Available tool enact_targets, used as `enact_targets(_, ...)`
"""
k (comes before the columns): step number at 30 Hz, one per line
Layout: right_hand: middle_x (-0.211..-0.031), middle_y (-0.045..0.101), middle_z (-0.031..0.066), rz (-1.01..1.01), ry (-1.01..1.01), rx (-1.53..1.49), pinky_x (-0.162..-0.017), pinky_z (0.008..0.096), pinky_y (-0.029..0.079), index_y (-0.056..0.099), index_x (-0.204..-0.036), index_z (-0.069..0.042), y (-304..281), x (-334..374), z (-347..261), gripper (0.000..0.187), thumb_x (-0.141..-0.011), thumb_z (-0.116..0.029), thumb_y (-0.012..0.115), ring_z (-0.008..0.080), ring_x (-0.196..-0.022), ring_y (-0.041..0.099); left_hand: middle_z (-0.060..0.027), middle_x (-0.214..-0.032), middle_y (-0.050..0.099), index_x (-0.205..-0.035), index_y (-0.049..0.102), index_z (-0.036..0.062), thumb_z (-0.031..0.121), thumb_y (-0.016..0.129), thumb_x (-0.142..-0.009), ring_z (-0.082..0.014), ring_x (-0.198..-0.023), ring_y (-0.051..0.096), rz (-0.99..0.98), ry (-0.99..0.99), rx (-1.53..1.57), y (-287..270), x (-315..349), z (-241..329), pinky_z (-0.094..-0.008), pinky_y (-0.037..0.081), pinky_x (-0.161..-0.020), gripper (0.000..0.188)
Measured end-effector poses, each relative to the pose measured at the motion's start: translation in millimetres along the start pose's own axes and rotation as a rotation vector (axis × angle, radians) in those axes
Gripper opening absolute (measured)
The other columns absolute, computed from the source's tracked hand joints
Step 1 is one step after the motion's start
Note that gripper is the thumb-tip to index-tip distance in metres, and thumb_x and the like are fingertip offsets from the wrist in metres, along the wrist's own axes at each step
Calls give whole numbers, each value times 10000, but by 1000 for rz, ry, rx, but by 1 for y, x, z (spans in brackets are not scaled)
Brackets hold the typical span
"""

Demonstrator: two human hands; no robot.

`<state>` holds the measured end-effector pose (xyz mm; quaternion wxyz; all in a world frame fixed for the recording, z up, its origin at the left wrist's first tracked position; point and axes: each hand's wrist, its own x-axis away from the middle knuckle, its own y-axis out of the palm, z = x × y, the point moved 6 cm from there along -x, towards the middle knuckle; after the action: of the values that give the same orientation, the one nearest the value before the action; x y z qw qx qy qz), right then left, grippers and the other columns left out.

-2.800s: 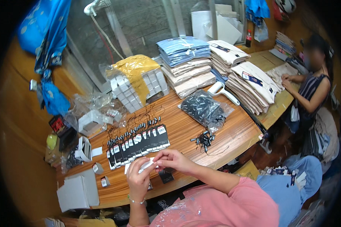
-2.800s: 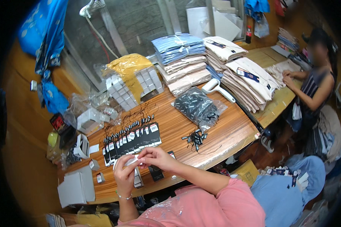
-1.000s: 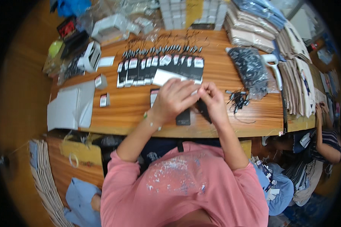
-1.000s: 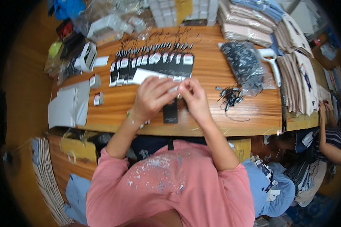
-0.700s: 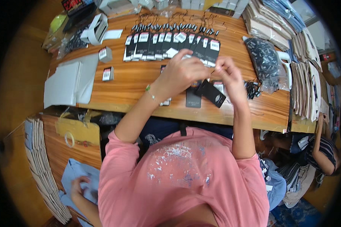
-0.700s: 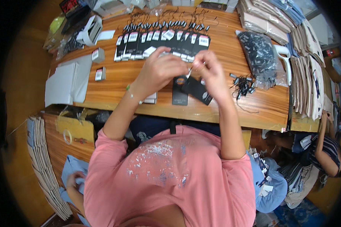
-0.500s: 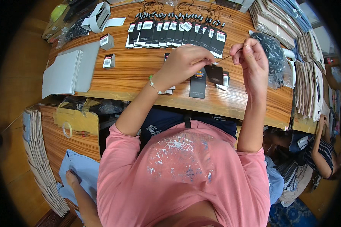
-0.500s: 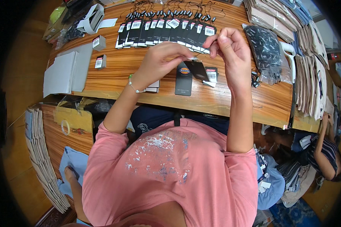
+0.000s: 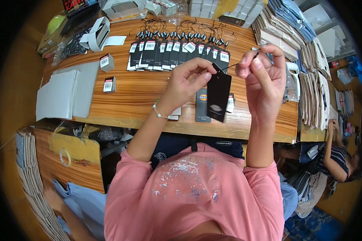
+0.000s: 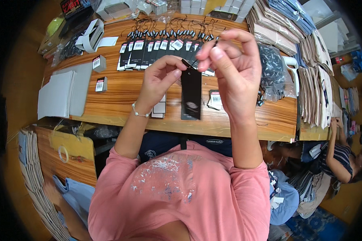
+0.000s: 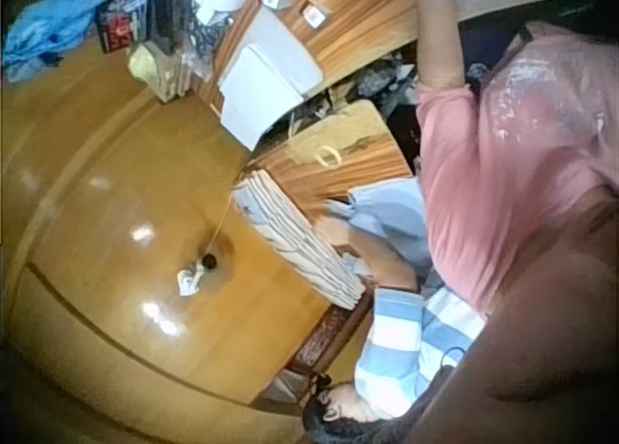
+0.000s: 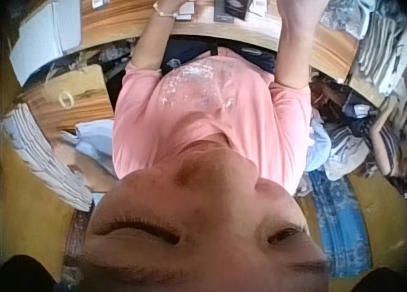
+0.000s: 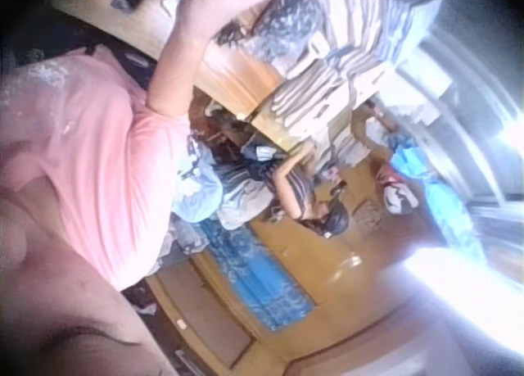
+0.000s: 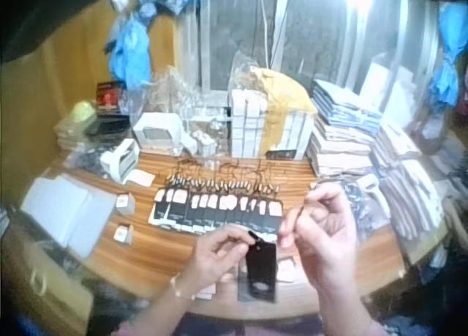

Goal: The person attaches plastic tags and security sensors to various black garment labels by threading a plastic fastener through the label and locking it.

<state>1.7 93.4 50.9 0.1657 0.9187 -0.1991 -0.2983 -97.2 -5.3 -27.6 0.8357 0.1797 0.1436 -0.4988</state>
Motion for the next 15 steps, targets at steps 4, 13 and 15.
enact_targets(4, -833, 588, 184, -93, 97, -94, -655, 267, 483, 410, -1069, -18, 26, -15, 20, 265, -825, 24, 503, 178, -678, 591, -18, -946, 490, -987, 442, 50, 306, 675, -751, -79, -890, 466, -117, -34, 388, -1, -7, -4, -231, 374, -817, 419)
enact_targets(13, -838, 585, 180, -56, 34, -169, -656, 260, 478, 420, -1065, -17, 39, -45, 49, 252, -829, 27, 497, 168, -669, 577, 19, -932, 492, -1039, 468, 39, 144, 749, -679, -57, -865, 477, -122, -229, 282, -36, 8, -5, -228, 419, -771, 468)
enact_targets(15, -834, 583, 175, -50, -2, -184, -656, 260, 477, 422, -1069, -16, 35, -51, 53, 253, -830, 27, 495, 165, -670, 571, 14, -944, 495, -1046, 470, 35, 183, 752, -677, -59, -865, 481, -115, -272, 296, -45, 12, -3, -230, 422, -770, 487)
